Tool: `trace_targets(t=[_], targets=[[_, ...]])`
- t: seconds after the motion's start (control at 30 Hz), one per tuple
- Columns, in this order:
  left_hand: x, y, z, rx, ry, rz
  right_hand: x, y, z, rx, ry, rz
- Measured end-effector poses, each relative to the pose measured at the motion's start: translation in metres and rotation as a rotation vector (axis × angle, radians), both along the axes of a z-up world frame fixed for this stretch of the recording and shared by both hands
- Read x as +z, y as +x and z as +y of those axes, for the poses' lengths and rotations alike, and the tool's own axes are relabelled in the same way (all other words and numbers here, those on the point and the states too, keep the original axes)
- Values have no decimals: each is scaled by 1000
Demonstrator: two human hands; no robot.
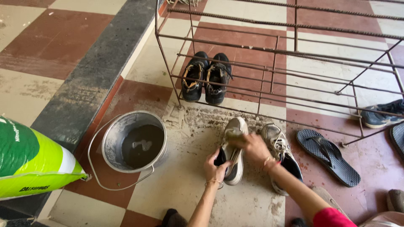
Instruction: The person cleans a pair of black shoes and a pair of white sneakers using a wet cloth. They wipe each shoe thoroughly and place them on a metal shoe rack.
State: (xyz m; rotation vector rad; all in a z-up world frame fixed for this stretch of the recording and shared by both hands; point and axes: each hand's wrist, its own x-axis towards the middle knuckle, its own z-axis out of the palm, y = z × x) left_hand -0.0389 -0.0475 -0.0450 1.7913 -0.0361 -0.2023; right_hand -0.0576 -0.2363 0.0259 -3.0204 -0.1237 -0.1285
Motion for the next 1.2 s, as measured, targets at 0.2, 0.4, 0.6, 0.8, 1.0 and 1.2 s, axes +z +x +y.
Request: trace_targets(t=[0.2,0.4,0.6,0.8,1.0,1.2], targets=[[6,9,-2,-44,100,-36,3,1,0,87,84,-39],[1,1,-2,-46,161,100,-17,10,-19,-168,40,97],[-20,10,0,159,-17,152,-22,-26,66,-378,438,-144],[-28,13,10,226,-465,417,21,-38,53,-596,829,383],[-6,-6,-4,221,-427,353,3,57,-8,-567,743,92],[-20,-3,1,268,-335,367,-43,66,40,-479,397,196]])
